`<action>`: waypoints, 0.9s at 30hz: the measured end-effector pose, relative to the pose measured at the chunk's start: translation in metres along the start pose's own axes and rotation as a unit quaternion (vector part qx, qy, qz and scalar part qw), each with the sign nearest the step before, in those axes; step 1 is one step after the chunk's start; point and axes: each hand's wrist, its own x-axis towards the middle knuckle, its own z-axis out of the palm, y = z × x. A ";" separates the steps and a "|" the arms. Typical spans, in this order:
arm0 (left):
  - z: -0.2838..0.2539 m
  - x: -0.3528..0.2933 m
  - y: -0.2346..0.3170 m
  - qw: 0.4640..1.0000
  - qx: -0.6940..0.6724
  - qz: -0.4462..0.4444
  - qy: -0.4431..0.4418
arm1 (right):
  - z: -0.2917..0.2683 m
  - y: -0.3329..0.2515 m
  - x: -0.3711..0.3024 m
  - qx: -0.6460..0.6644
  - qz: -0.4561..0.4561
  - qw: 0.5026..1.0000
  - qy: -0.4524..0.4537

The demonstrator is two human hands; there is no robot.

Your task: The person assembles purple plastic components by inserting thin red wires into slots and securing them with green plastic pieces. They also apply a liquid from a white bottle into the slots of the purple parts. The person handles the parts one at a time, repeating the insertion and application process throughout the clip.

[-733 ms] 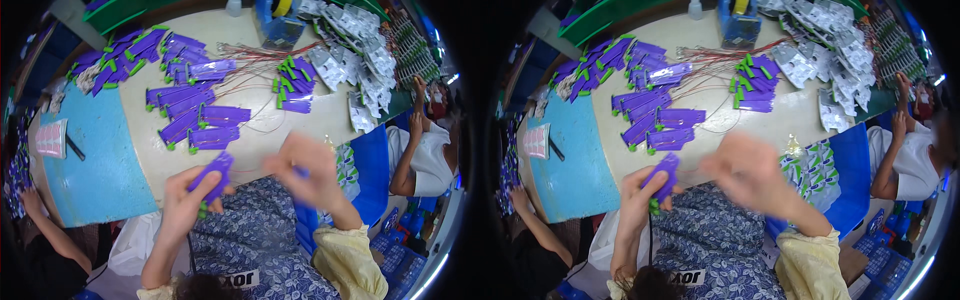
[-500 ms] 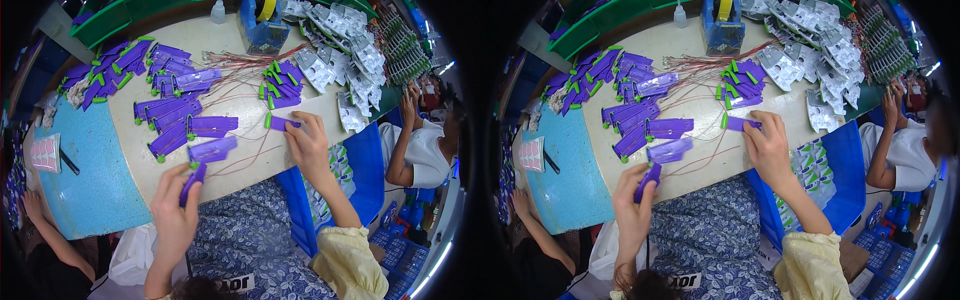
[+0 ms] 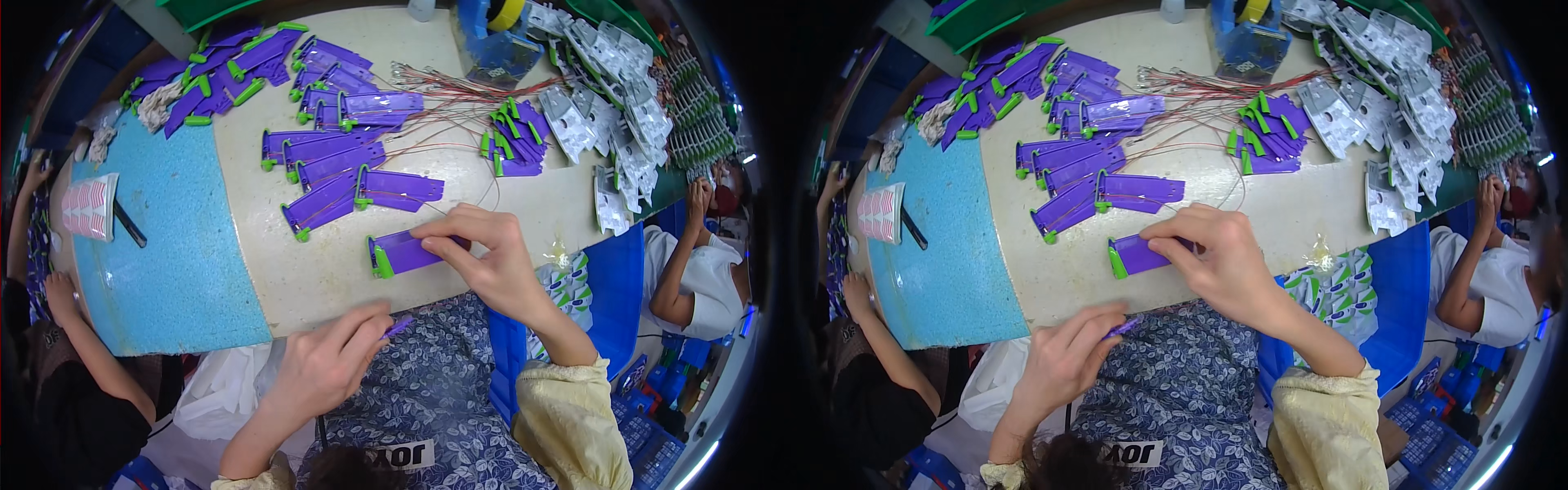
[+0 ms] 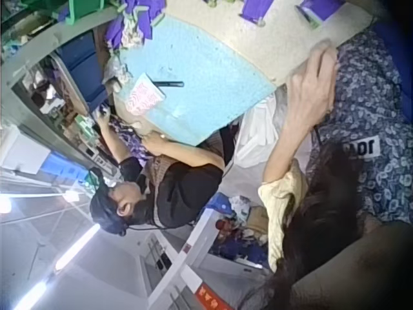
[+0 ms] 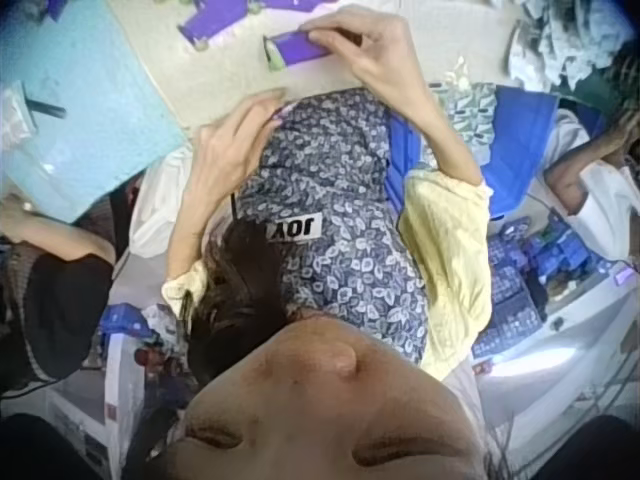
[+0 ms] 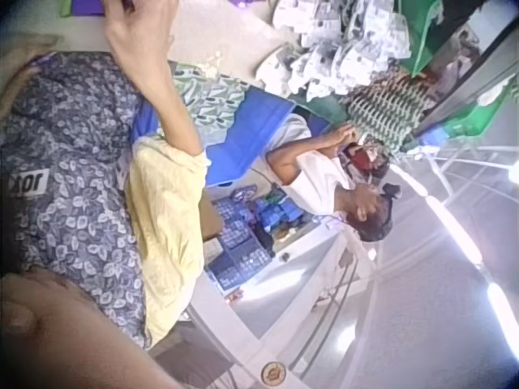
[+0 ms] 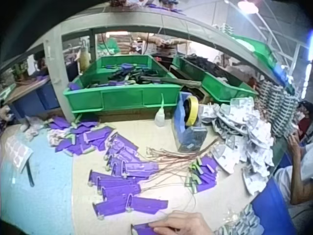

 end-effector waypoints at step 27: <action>0.008 0.045 0.004 0.963 -0.226 -0.118 0.091 | 0.011 0.000 -0.010 0.286 0.151 0.945 -0.038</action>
